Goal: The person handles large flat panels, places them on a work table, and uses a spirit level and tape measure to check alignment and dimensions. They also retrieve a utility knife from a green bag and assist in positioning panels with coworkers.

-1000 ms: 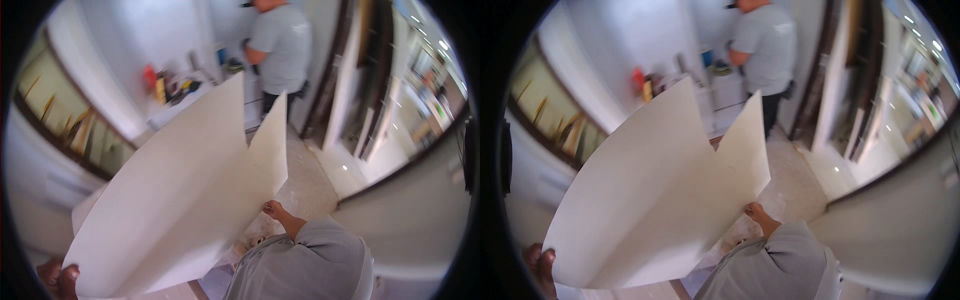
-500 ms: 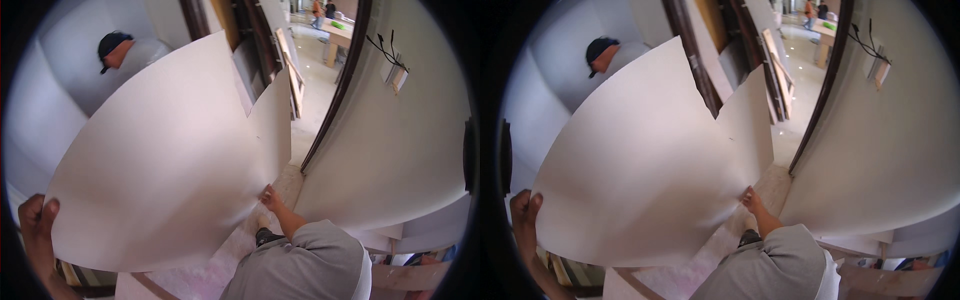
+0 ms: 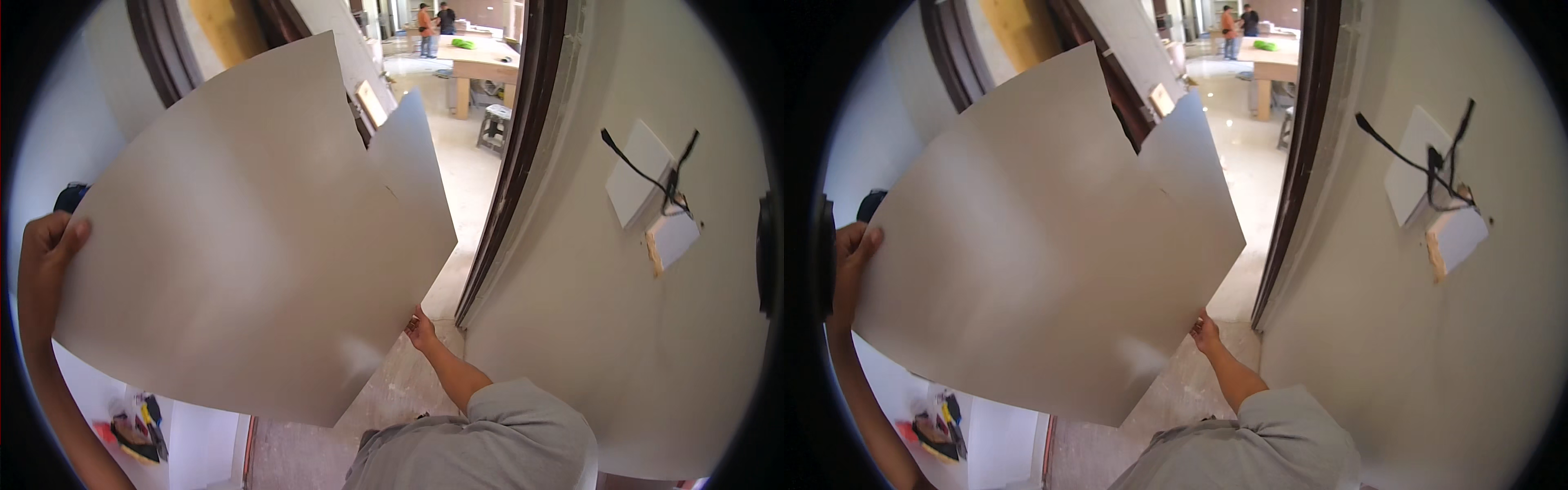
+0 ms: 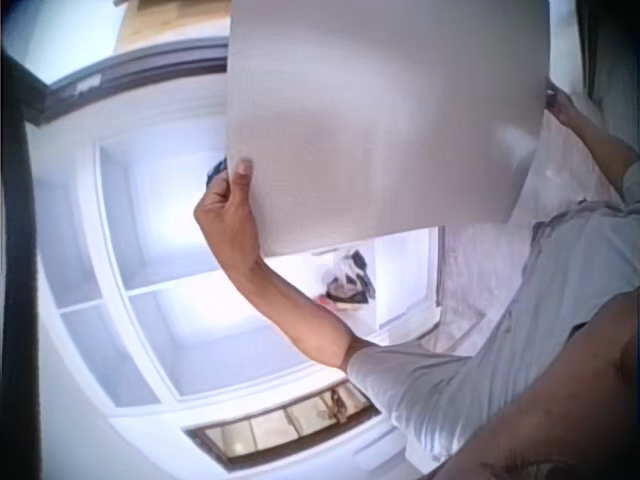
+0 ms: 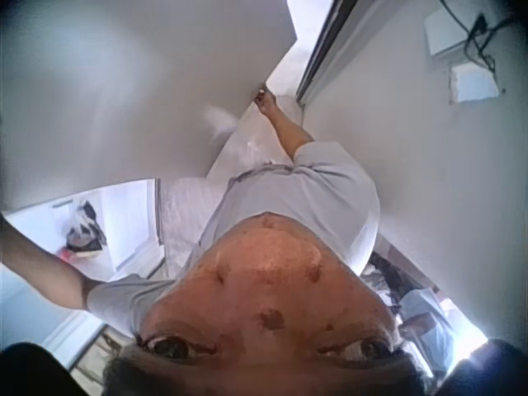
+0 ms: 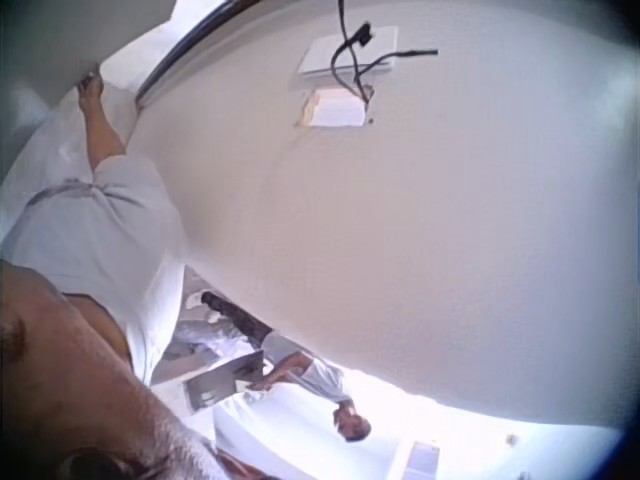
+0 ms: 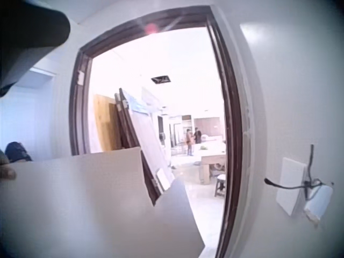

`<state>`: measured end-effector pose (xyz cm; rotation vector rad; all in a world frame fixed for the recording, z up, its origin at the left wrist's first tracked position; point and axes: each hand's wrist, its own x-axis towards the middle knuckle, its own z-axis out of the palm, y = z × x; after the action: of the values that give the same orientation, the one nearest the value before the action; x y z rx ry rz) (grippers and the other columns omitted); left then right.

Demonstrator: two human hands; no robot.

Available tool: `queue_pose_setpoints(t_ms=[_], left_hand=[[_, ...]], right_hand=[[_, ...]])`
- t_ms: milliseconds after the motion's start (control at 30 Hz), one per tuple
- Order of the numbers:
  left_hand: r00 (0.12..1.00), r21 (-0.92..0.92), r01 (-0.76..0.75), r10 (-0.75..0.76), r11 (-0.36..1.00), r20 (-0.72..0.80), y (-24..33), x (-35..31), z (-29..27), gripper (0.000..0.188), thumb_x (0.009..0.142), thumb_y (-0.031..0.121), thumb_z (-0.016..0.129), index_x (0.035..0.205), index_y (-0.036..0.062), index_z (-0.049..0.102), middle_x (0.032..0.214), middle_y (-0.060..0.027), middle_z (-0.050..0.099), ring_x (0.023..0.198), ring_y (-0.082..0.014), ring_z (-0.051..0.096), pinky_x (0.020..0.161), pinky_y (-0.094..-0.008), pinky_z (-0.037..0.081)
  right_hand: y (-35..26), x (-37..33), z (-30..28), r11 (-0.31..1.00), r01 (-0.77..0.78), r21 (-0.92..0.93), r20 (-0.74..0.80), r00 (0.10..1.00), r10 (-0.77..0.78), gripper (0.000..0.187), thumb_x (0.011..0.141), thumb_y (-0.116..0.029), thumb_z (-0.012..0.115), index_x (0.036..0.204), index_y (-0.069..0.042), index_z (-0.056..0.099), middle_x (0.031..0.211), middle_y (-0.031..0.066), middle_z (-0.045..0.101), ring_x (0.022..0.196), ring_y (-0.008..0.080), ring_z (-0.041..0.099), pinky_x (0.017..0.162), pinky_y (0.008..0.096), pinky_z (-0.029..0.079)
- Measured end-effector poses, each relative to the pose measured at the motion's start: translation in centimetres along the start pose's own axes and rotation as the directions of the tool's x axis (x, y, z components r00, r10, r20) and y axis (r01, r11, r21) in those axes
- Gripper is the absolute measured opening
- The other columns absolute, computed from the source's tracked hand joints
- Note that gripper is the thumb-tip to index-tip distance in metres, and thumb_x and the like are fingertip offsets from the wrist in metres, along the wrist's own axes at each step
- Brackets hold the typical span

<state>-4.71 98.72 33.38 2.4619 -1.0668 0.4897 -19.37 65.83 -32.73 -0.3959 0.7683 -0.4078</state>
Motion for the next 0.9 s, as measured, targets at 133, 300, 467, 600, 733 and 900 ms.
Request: queue_pose_setpoints(t_ms=[133, 300, 467, 600, 733, 900], left_hand=[[0.977, -0.057, -0.122, 0.11, 0.991, -0.182, -0.7, 8.9, 7.0, 0.038, 0.083, 0.03, 0.061, 0.06, 0.0012, 0.05, 0.051, 0.0006, 0.045, 0.047, -0.0055, 0.041, 0.046, -0.0233, 0.033], [0.966, -0.19, -0.243, 0.256, 0.951, 0.045, -1.0, 20.4, 14.3, 0.032, 0.083, 0.024, 0.059, 0.067, -0.0033, 0.058, 0.054, -0.0036, 0.053, 0.047, -0.0082, 0.049, 0.048, -0.0233, 0.039], [0.95, -0.318, -0.288, 0.311, 0.903, 0.024, -1.3, 32.7, 20.2, 0.037, 0.086, 0.036, 0.056, 0.072, 0.0018, 0.062, 0.056, -0.0086, 0.057, 0.045, -0.0118, 0.053, 0.052, -0.0257, 0.044], [0.914, -0.407, -0.322, 0.392, 0.855, 0.101, -0.6, 44.0, 24.4, 0.035, 0.088, 0.035, 0.055, 0.076, 0.003, 0.062, 0.062, -0.007, 0.059, 0.053, -0.0097, 0.052, 0.057, -0.0242, 0.042], [0.864, -0.499, -0.367, 0.486, 0.785, 0.129, 2.4, 53.8, 30.0, 0.035, 0.087, 0.036, 0.056, 0.085, 0.0021, 0.063, 0.067, -0.003, 0.059, 0.061, -0.0077, 0.052, 0.062, -0.0242, 0.042], [0.875, -0.464, -0.403, 0.481, 0.789, 0.059, 6.3, 65.6, 36.6, 0.036, 0.088, 0.037, 0.055, 0.09, 0.0016, 0.062, 0.074, -0.0018, 0.06, 0.062, -0.0071, 0.051, 0.064, -0.0224, 0.043]], right_hand=[[-2.3, 2.0, 1.8, 0.998, -0.054, 0.04, -0.13, 0.99, 0.058, 0.046, 0.088, -0.047, 0.051, 0.114, -0.009, 0.047, 0.106, 0.0105, 0.05, 0.093, 0.0234, 0.049, 0.08, 0.0378, 0.045], [-6.8, 9.4, 2.9, 0.983, 0.172, 0.066, -0.291, 0.945, -0.146, 0.036, 0.091, -0.037, 0.051, 0.11, -0.007, 0.05, 0.103, 0.0078, 0.052, 0.093, 0.0228, 0.05, 0.081, 0.0358, 0.045], [-18.2, 17.3, 4.3, 0.914, 0.404, 0.029, -0.276, 0.882, -0.381, 0.035, 0.094, -0.034, 0.045, 0.116, -0.008, 0.05, 0.111, 0.0068, 0.055, 0.1, 0.0205, 0.053, 0.081, 0.0357, 0.044], [-28.6, 21.4, 6.1, 0.827, 0.562, -0.001, -0.399, 0.758, -0.516, 0.036, 0.089, -0.028, 0.053, 0.117, -0.005, 0.047, 0.109, 0.0094, 0.057, 0.098, 0.0254, 0.057, 0.082, 0.0404, 0.046], [-37.2, 24.3, 6.4, 0.701, 0.713, 0.014, -0.449, 0.631, -0.632, 0.031, 0.093, -0.021, 0.047, 0.115, 0.0, 0.048, 0.112, 0.0134, 0.055, 0.103, 0.027, 0.054, 0.088, 0.041, 0.045], [-45.6, 30.3, 5.7, 0.702, 0.712, -0.023, -0.417, 0.632, -0.654, 0.034, 0.093, -0.026, 0.047, 0.111, 0.003, 0.048, 0.105, 0.0157, 0.056, 0.094, 0.0287, 0.057, 0.082, 0.0425, 0.047]])
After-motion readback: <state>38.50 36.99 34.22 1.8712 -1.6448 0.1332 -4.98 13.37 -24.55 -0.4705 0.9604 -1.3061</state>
